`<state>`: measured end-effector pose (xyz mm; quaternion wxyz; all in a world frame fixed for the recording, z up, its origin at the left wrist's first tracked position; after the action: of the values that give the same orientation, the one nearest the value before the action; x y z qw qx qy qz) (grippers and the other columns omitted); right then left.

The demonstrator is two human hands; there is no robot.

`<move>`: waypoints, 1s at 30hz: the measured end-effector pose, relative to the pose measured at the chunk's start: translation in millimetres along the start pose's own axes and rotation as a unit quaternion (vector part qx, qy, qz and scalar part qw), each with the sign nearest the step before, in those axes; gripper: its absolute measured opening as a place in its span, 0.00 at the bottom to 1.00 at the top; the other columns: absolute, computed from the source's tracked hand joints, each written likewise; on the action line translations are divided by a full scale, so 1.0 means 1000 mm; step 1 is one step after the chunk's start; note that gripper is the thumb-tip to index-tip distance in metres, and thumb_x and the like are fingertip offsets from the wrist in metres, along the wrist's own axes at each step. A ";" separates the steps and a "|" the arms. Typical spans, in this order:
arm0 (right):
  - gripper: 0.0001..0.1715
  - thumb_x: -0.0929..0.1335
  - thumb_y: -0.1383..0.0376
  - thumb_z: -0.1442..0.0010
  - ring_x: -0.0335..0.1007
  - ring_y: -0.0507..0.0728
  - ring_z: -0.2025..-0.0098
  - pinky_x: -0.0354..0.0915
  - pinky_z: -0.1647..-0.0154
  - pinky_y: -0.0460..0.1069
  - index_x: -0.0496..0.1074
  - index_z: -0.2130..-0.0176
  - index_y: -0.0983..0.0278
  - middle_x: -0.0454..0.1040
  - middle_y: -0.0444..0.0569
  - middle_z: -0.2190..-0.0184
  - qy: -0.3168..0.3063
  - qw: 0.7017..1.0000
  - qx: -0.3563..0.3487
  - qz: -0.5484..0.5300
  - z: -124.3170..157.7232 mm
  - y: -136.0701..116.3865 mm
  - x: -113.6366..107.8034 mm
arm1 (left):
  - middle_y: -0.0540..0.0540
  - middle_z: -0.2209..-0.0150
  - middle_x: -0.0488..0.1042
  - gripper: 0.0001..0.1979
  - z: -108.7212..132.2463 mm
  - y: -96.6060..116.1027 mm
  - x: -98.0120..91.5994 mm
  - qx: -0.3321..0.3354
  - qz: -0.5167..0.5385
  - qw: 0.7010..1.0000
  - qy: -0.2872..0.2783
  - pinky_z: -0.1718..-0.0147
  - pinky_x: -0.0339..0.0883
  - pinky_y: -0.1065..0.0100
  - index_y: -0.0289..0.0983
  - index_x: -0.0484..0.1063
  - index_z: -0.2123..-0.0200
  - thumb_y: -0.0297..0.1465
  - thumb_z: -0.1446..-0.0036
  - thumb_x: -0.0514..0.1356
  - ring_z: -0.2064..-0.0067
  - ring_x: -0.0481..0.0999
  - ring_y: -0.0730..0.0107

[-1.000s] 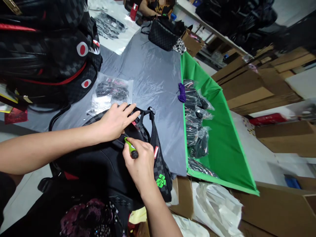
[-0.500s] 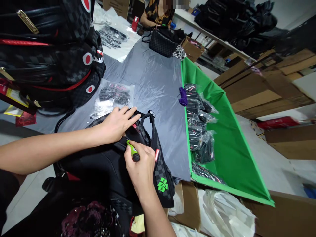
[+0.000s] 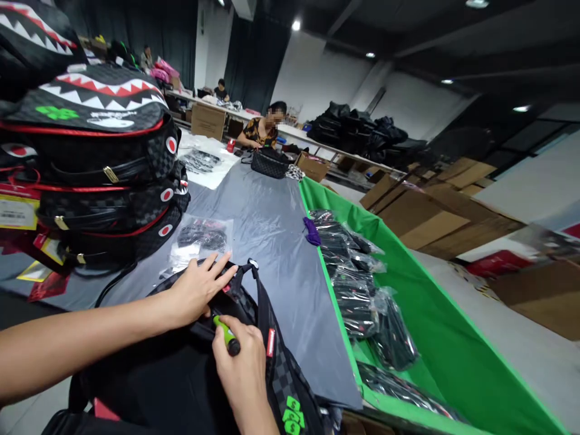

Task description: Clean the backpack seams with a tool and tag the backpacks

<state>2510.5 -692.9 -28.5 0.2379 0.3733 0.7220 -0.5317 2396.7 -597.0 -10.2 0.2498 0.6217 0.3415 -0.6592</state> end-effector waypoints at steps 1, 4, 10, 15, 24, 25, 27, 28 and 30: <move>0.14 0.65 0.63 0.40 0.79 0.60 0.64 0.73 0.61 0.55 0.79 0.61 0.58 0.82 0.46 0.65 0.007 1.000 -0.013 -0.007 0.003 -0.003 -0.002 | 0.35 0.27 0.33 0.60 0.007 -0.002 -0.004 -0.006 0.000 1.000 -0.015 0.46 0.64 0.42 0.43 0.42 0.29 0.43 0.59 0.73 0.30 0.47 0.39; 0.13 0.64 0.64 0.41 0.78 0.60 0.64 0.71 0.61 0.55 0.79 0.62 0.58 0.82 0.47 0.66 0.033 0.998 -0.042 -0.028 0.012 -0.015 -0.005 | 0.36 0.28 0.25 0.66 0.034 -0.015 -0.016 -0.053 0.020 0.997 -0.049 0.47 0.66 0.43 0.46 0.34 0.29 0.40 0.62 0.74 0.29 0.41 0.36; 0.13 0.64 0.66 0.39 0.79 0.59 0.62 0.66 0.58 0.55 0.79 0.60 0.59 0.82 0.50 0.63 0.024 0.995 -0.075 -0.067 0.024 -0.032 0.004 | 0.29 0.29 0.22 0.68 0.071 -0.028 -0.019 -0.133 0.047 0.988 -0.062 0.56 0.74 0.59 0.44 0.21 0.30 0.37 0.57 0.72 0.33 0.58 0.39; 0.15 0.64 0.64 0.36 0.77 0.60 0.52 0.60 0.50 0.57 0.76 0.53 0.62 0.80 0.52 0.54 0.002 0.994 -0.058 -0.095 0.025 -0.017 0.022 | 0.29 0.28 0.26 0.68 0.053 -0.016 -0.011 -0.134 -0.016 0.989 -0.057 0.57 0.74 0.57 0.48 0.23 0.30 0.38 0.57 0.73 0.40 0.66 0.39; 0.14 0.65 0.62 0.37 0.78 0.59 0.55 0.61 0.49 0.56 0.76 0.54 0.61 0.81 0.51 0.55 -0.017 0.992 -0.043 -0.115 0.016 0.002 0.029 | 0.27 0.33 0.49 0.57 0.036 -0.023 0.006 -0.076 -0.012 0.996 -0.044 0.53 0.70 0.58 0.41 0.28 0.29 0.31 0.49 0.67 0.45 0.71 0.48; 0.14 0.65 0.63 0.37 0.78 0.59 0.55 0.61 0.49 0.56 0.77 0.54 0.62 0.81 0.51 0.55 -0.015 0.993 -0.043 -0.113 0.015 0.001 0.028 | 0.27 0.33 0.49 0.55 0.037 -0.024 0.007 -0.072 -0.010 0.997 -0.038 0.53 0.70 0.59 0.41 0.29 0.29 0.29 0.48 0.66 0.46 0.72 0.49; 0.14 0.65 0.63 0.38 0.78 0.59 0.56 0.63 0.50 0.55 0.77 0.55 0.61 0.81 0.50 0.56 -0.017 0.993 -0.047 -0.108 0.011 0.001 0.027 | 0.27 0.33 0.49 0.52 0.038 -0.025 0.009 -0.071 -0.005 0.997 -0.031 0.55 0.70 0.59 0.41 0.30 0.29 0.28 0.46 0.63 0.46 0.72 0.49; 0.14 0.66 0.63 0.38 0.79 0.58 0.57 0.64 0.52 0.54 0.77 0.55 0.61 0.82 0.49 0.57 -0.024 0.993 -0.050 -0.104 0.009 0.000 0.027 | 0.27 0.33 0.49 0.51 0.037 -0.026 0.010 -0.072 -0.003 0.997 -0.033 0.55 0.71 0.59 0.41 0.31 0.29 0.27 0.45 0.63 0.46 0.72 0.49; 0.13 0.66 0.63 0.39 0.79 0.58 0.60 0.65 0.55 0.53 0.78 0.56 0.60 0.82 0.48 0.60 -0.048 0.993 -0.058 -0.087 0.003 -0.001 0.028 | 0.27 0.33 0.49 0.51 0.035 -0.027 0.011 -0.079 0.001 0.996 -0.043 0.56 0.71 0.59 0.43 0.30 0.29 0.28 0.44 0.62 0.46 0.72 0.49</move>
<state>2492.8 -687.5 -49.9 0.2466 0.2687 0.7688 -0.5253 2352.0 -605.4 -17.7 0.3135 0.5717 0.3810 -0.6555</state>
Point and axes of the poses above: each hand's wrist, its own z-axis away from the middle knuckle, its own x-axis out of the palm, y = z × x, the point moved 4 cm from there along -z, towards the middle knuckle
